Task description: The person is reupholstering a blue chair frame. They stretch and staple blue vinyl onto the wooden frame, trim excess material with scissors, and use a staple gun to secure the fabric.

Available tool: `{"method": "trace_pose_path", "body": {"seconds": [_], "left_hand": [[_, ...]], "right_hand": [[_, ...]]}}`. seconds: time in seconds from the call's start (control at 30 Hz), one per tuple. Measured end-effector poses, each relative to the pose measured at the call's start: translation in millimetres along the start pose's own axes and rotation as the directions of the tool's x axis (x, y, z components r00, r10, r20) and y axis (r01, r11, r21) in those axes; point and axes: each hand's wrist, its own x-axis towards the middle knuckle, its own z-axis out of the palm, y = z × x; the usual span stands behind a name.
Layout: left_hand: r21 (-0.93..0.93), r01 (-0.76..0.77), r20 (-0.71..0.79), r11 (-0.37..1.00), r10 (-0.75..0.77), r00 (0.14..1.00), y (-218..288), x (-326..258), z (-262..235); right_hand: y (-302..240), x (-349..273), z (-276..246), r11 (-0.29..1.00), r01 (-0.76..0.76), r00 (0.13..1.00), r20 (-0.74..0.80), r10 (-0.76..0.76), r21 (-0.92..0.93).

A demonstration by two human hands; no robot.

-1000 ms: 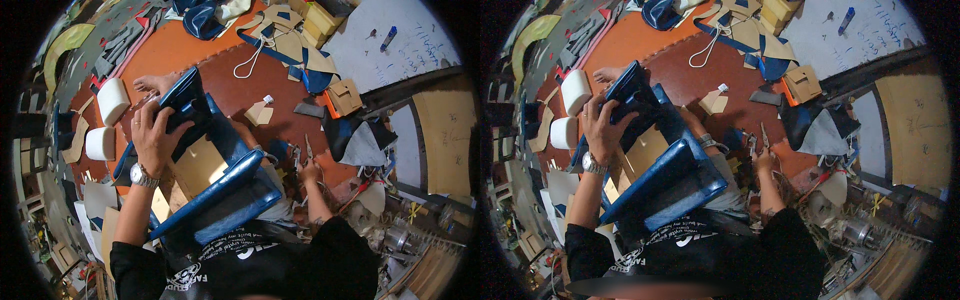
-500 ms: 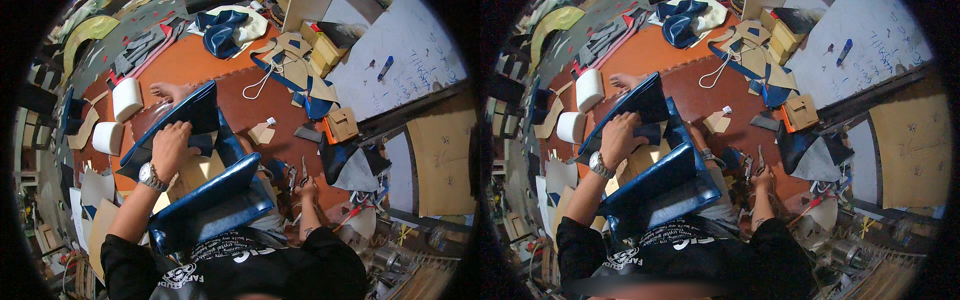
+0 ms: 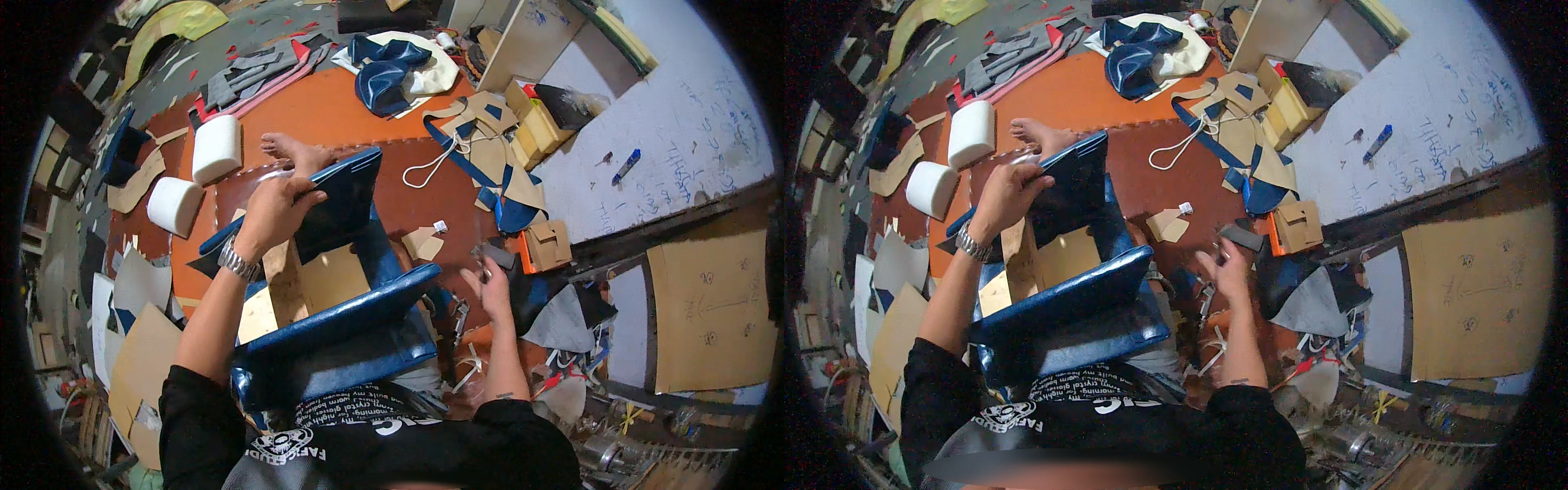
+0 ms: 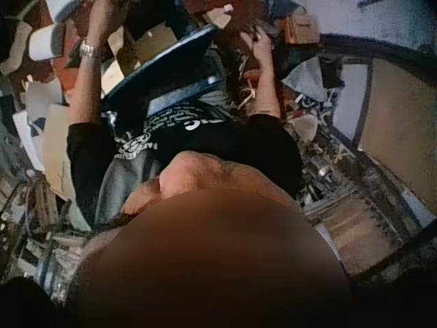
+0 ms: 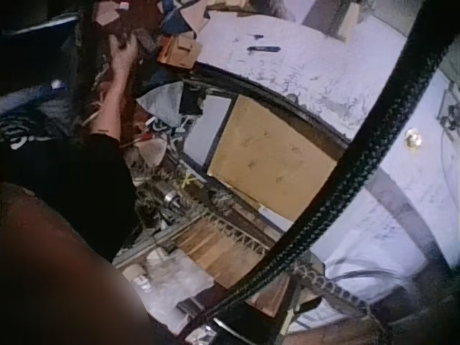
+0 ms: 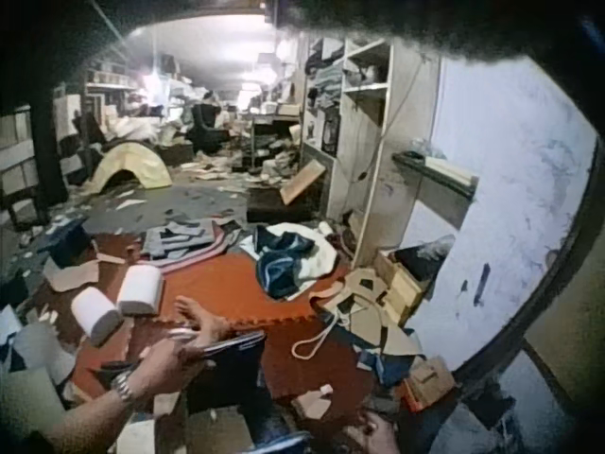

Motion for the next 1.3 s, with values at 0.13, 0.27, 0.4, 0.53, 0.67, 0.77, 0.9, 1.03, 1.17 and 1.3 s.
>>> {"method": "trace_pose_path", "body": {"seconds": [0.13,0.27,0.4,0.53,0.67,0.77,0.9,1.03,1.17,1.3], "left_hand": [[-0.081,0.019,-0.045,0.996,-0.023,0.999,-2,-1,8],[-0.188,0.012,-0.01,0.982,-0.014,1.0,-5,-8,5],[-0.199,-0.061,-0.028,0.978,0.056,0.998,-6,-10,3],[-0.119,-0.022,-0.053,0.993,0.016,0.998,-4,-9,4],[-0.136,0.024,-0.04,0.99,-0.03,0.999,0,-9,3],[-0.126,0.023,-0.045,0.992,-0.029,0.999,1,-10,2],[-0.127,0.005,-0.056,0.992,-0.012,0.998,-1,-9,3],[-0.139,0.016,-0.053,0.99,-0.024,0.998,-4,-8,6],[-0.148,0.02,-0.032,0.989,-0.025,0.999,-5,-8,7],[-0.283,-0.012,-0.068,0.959,-0.008,0.998,-6,-9,6]], "right_hand": [[-117,42,41,0.89,0.408,0.909,0.179,-0.376,-0.205],[-169,67,62,0.75,0.539,0.837,0.347,-0.424,-0.383],[-173,79,75,0.683,0.577,0.816,0.35,-0.46,-0.448],[-167,83,88,0.651,0.633,0.774,0.319,-0.547,-0.42],[-171,84,102,0.65,0.65,0.759,0.293,-0.581,-0.394],[-173,85,108,0.664,0.643,0.766,0.286,-0.576,-0.381],[-171,86,111,0.681,0.632,0.774,0.261,-0.577,-0.37],[-175,84,110,0.708,0.641,0.767,0.239,-0.595,-0.296],[-177,83,118,0.686,0.662,0.748,0.199,-0.633,-0.303],[-150,81,122,0.93,0.368,0.924,-0.101,-0.368,-0.023]]}}
